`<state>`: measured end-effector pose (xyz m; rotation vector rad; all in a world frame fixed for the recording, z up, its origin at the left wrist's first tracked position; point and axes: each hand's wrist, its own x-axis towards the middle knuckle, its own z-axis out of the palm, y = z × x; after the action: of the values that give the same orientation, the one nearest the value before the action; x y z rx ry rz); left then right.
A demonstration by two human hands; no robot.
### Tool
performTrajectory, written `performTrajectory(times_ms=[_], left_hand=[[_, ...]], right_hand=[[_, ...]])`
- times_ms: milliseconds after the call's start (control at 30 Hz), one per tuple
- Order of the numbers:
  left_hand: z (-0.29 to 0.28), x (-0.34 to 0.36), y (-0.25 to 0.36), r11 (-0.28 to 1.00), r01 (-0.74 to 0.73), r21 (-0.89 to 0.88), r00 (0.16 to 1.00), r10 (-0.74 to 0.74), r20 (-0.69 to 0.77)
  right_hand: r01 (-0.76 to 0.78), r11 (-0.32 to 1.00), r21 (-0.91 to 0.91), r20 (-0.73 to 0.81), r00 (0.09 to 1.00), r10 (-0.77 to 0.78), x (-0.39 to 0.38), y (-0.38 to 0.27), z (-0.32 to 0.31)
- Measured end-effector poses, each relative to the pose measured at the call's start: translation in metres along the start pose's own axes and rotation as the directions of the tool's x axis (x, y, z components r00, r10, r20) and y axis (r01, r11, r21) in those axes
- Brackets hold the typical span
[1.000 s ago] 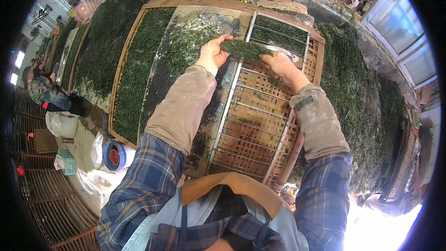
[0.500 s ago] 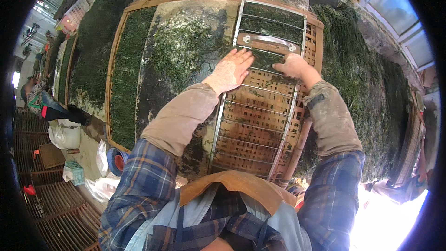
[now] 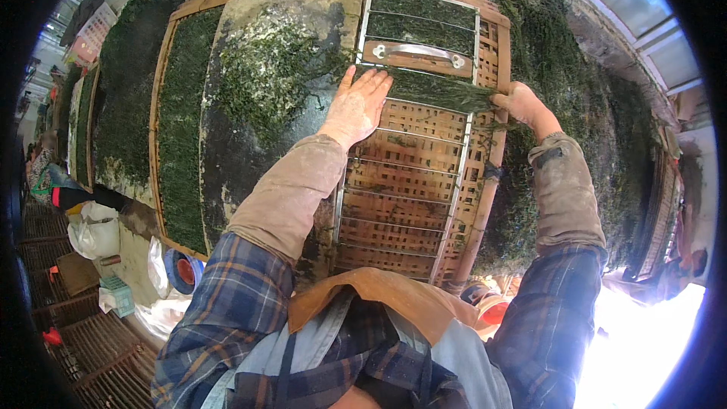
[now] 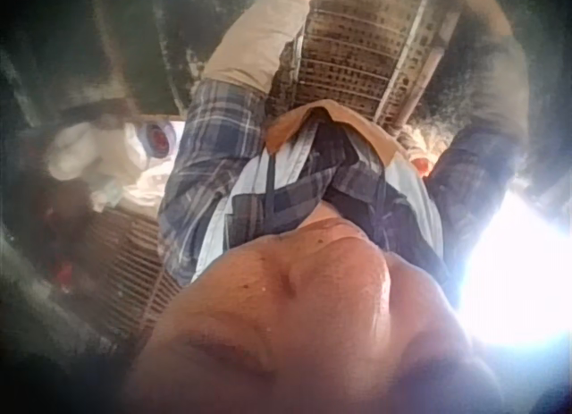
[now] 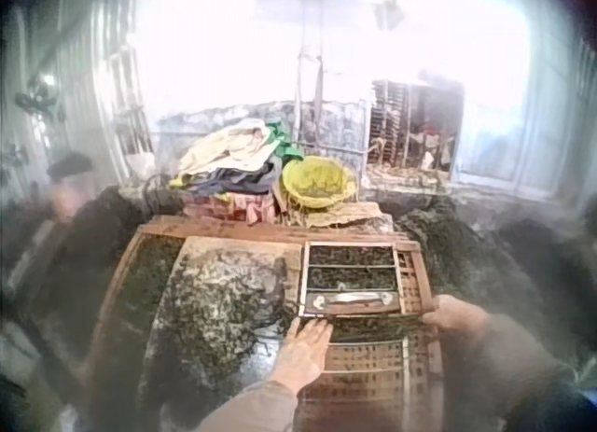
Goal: The person repeatedly scoops dried green leaves from a large pile and spreads them evenly into a rectangular metal tray with a grid. The person uses both hands to distribute the leaves across the tray surface.
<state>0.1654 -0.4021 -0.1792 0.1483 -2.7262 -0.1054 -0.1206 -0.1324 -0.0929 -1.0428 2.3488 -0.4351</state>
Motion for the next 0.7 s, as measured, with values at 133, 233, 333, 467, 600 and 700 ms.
performTrajectory(times_ms=[133, 233, 333, 467, 600, 700], left_hand=[[-0.005, -0.001, -0.001, 1.000, 0.025, -0.014, 0.999, -0.024, 0.048], [-0.009, -0.001, -0.001, 0.999, 0.022, -0.026, 0.999, -0.023, -0.033], [-0.010, 0.000, 0.001, 0.990, 0.113, -0.090, 0.990, -0.120, -0.077], [-0.010, 0.003, 0.000, 0.965, 0.217, -0.147, 0.976, -0.219, 0.004], [-0.009, 0.004, -0.002, 0.943, 0.288, -0.166, 0.957, -0.288, 0.023], [-0.002, 0.003, -0.001, 0.945, 0.290, -0.153, 0.951, -0.303, -0.067]], right_hand=[[-0.088, 0.994, -0.059, -0.084, 0.993, 0.083, -0.013, 0.000, -0.007], [0.123, 0.708, -0.696, -0.219, 0.902, -0.373, -0.006, -0.031, 0.003], [0.413, 0.910, -0.030, -0.292, 0.867, -0.403, 0.017, -0.074, 0.048], [0.205, 0.975, -0.085, -0.154, 0.964, -0.216, 0.027, -0.103, 0.081], [0.296, 0.949, -0.104, -0.189, 0.931, -0.311, 0.021, -0.141, 0.078], [0.518, 0.853, -0.062, -0.238, 0.823, -0.516, 0.037, -0.209, 0.096]])
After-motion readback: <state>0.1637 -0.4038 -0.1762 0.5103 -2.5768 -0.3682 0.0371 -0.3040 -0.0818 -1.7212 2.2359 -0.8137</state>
